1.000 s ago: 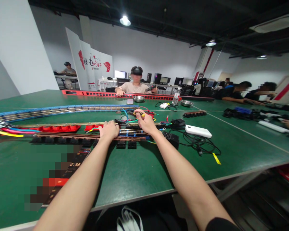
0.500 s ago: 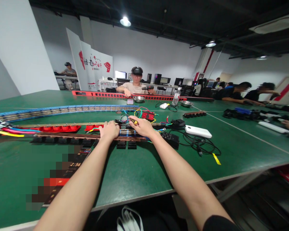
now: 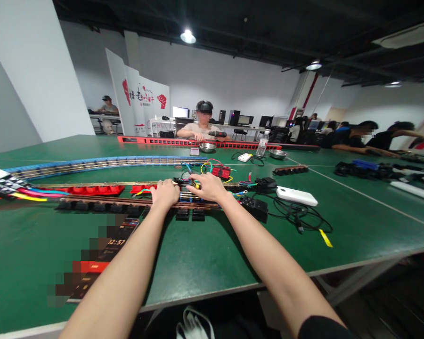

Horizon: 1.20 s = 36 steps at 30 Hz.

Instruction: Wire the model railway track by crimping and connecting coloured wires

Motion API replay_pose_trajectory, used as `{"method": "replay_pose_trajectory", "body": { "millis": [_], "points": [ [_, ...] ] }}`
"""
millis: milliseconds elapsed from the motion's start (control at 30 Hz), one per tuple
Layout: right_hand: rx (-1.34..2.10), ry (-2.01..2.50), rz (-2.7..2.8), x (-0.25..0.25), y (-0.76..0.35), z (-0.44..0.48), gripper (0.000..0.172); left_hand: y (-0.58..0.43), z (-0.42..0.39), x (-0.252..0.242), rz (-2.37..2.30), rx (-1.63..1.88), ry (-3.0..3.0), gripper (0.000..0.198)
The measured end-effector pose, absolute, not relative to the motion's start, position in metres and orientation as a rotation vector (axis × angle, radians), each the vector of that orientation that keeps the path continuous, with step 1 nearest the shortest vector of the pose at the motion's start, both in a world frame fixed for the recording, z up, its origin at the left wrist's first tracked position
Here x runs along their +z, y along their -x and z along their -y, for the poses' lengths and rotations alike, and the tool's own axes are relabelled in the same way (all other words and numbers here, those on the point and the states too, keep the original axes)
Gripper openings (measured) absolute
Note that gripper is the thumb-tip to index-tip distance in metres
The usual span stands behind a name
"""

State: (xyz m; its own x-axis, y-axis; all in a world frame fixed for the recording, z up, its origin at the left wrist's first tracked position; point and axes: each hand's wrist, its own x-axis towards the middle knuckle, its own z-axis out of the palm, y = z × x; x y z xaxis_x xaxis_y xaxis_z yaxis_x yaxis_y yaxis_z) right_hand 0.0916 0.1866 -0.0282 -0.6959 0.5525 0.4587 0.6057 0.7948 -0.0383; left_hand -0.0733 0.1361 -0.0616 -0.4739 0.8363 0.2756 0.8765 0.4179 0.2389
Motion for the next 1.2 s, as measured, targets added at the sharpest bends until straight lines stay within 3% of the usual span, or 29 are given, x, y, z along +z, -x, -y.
{"method": "replay_pose_trajectory", "body": {
  "millis": [333, 567, 733, 800, 933, 1000, 1200],
  "points": [
    [-0.172, 0.99, 2.492, -0.028, -0.082, -0.182, 0.043, 0.073, -0.135, -0.061, 2.539, -0.537, 1.549, 0.041],
    [0.029, 1.02, 2.473, -0.034, -0.082, -0.182, 0.042, 0.075, -0.137, -0.063, 2.536, -0.552, 1.559, 0.039],
    [0.445, 1.226, 2.148, -0.034, -0.078, -0.195, 0.074, 0.076, -0.139, -0.065, 2.547, -0.542, 1.544, 0.041],
    [0.677, 1.307, 2.058, -0.033, -0.078, -0.201, 0.066, 0.076, -0.139, -0.065, 2.554, -0.538, 1.547, 0.041],
    [0.975, 1.307, 2.047, -0.034, -0.082, -0.206, 0.036, 0.075, -0.139, -0.063, 2.568, -0.53, 1.54, 0.041],
    [0.88, 1.268, 2.109, -0.035, -0.083, -0.206, 0.034, 0.075, -0.138, -0.062, 2.572, -0.525, 1.542, 0.04],
    [0.19, 1.179, 2.407, -0.036, -0.085, -0.195, 0.063, 0.074, -0.137, -0.06, 2.576, -0.518, 1.536, 0.039]
  ]
}}
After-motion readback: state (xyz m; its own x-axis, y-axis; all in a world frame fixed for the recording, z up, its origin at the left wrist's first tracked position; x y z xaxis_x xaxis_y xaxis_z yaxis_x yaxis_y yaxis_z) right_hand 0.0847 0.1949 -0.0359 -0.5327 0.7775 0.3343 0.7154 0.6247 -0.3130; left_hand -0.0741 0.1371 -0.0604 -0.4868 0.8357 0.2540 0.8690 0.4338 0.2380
